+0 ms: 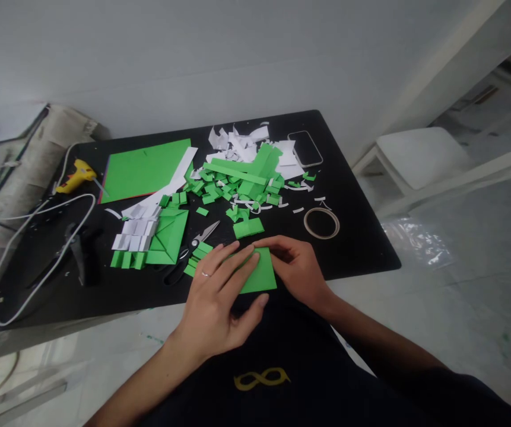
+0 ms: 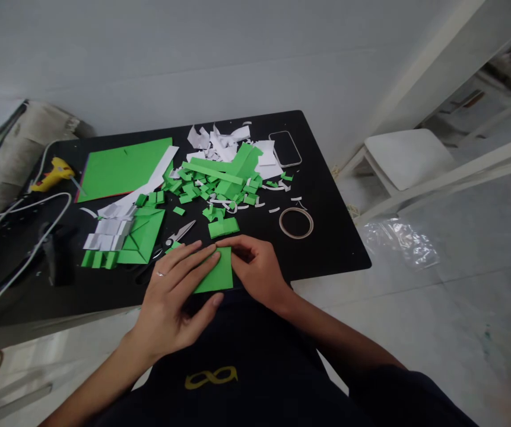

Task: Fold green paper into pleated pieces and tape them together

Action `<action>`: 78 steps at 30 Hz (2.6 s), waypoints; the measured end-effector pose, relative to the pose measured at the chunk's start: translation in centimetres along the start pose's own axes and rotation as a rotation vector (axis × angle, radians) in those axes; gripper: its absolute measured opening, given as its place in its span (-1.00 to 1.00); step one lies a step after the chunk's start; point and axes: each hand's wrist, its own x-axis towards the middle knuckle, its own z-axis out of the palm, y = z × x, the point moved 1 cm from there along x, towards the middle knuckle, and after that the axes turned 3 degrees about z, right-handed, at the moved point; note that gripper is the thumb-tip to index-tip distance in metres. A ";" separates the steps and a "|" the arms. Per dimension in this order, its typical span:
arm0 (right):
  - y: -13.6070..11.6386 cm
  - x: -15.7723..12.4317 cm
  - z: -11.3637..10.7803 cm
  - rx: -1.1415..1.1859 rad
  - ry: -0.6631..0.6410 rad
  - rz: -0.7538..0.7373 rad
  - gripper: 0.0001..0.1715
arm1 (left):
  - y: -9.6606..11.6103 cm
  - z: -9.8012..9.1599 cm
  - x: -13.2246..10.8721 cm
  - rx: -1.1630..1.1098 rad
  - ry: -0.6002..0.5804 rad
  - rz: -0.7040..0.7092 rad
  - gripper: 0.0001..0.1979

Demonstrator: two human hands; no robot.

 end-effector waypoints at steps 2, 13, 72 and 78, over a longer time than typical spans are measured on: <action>0.0 -0.1 -0.1 0.006 0.005 0.006 -0.77 | -0.2 -0.2 -0.1 0.001 -0.009 0.030 -0.40; 0.0 -1.2 0.1 -0.181 -0.029 -0.200 -0.83 | -2.7 -2.9 1.0 -0.435 0.113 -0.448 -0.88; -0.5 -0.8 0.1 -0.187 -0.236 0.031 -0.74 | -4.1 -2.5 3.3 -0.634 -0.589 -0.517 -0.89; -0.8 -0.7 -0.2 -0.223 -0.241 0.098 -0.76 | -4.5 -2.5 3.4 -0.636 -0.640 -0.502 -0.90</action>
